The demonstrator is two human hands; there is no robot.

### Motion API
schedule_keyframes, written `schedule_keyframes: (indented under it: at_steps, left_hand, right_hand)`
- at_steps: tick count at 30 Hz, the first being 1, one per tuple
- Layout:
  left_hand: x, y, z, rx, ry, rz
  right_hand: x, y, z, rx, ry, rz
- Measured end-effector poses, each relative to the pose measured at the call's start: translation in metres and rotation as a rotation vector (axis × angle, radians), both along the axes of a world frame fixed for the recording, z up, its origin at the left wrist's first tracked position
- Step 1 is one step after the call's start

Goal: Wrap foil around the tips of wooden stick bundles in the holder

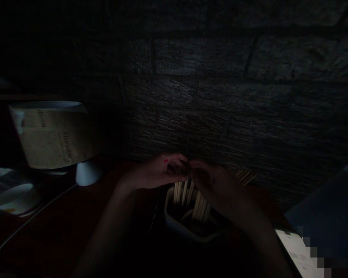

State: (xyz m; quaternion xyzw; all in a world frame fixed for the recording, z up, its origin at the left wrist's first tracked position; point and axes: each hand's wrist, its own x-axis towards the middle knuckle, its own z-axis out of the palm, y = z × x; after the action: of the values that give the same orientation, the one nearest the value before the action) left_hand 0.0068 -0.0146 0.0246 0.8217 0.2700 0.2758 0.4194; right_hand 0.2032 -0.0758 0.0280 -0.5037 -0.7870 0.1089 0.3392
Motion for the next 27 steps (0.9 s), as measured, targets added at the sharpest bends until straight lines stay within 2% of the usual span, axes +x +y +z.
schedule_keyframes:
  at_steps: [4, 11, 17, 24, 27]
  left_hand:
    - [-0.003, 0.0, 0.0, 0.017, -0.004, 0.094]
    - [-0.007, -0.003, 0.004, 0.054, 0.076, 0.085]
    - [-0.004, -0.003, 0.005, 0.107, 0.116, 0.097]
    - [-0.004, -0.003, 0.001, 0.089, 0.092, 0.061]
    - [-0.004, -0.004, 0.001, 0.024, 0.089, 0.046]
  right_hand:
    - [0.008, 0.003, -0.004, -0.007, 0.047, -0.012]
    - [-0.001, 0.007, -0.005, -0.043, -0.021, -0.005]
    - [-0.004, 0.012, -0.005, -0.028, 0.015, 0.016]
    - [-0.004, 0.018, -0.011, 0.005, 0.041, 0.016]
    - [0.001, 0.018, -0.011, -0.007, 0.072, 0.072]
